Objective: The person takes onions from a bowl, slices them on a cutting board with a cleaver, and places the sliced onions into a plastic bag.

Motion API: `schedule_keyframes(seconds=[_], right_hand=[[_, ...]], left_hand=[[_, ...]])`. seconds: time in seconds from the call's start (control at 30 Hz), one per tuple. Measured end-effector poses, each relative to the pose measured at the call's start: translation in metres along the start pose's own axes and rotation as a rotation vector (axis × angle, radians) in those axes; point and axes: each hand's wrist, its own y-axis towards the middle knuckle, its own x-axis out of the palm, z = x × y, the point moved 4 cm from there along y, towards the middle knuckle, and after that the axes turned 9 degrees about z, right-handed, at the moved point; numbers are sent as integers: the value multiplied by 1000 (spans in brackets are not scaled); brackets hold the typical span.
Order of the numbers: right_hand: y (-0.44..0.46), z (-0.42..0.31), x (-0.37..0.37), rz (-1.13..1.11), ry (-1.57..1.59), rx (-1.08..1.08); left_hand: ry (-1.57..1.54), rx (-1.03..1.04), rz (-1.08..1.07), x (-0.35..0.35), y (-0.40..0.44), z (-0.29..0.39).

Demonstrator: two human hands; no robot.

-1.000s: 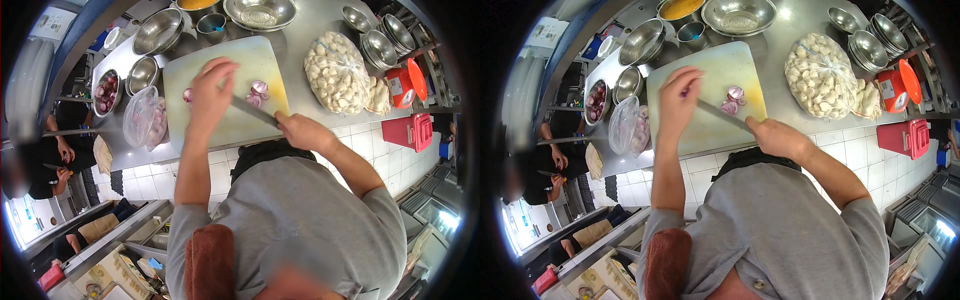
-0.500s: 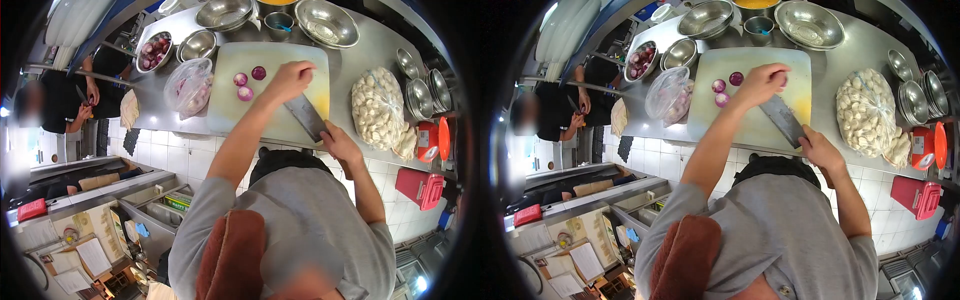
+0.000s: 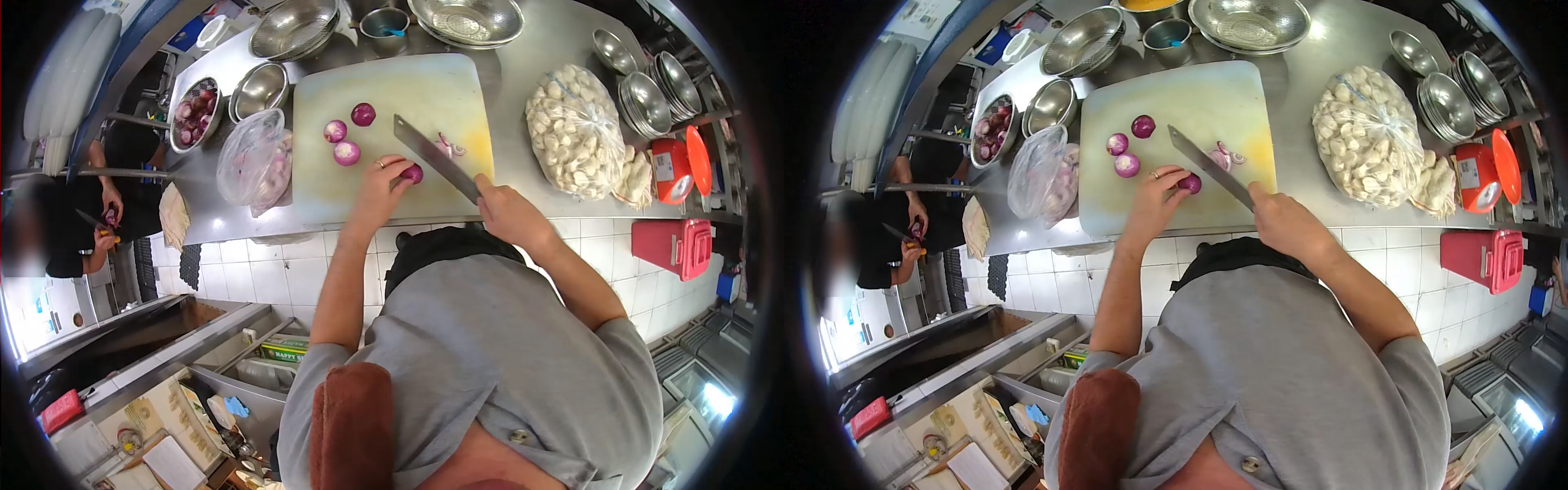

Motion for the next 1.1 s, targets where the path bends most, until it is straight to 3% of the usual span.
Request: schedule_keyframes(seconds=[0.03,0.13,0.33,1.1], right_hand=[[-2,-3,4,2,-31,-15],[-2,-16,6,14,-83,-57],[-4,-29,-8,-37,-128,-53],[9,-36,2,-112,-134,27]], left_hand=[[-174,-76,-71,2,3,-1],[-126,64,-95,5,18,5],[-97,86,-166,5,28,12],[-94,105,-120,8,27,3]])
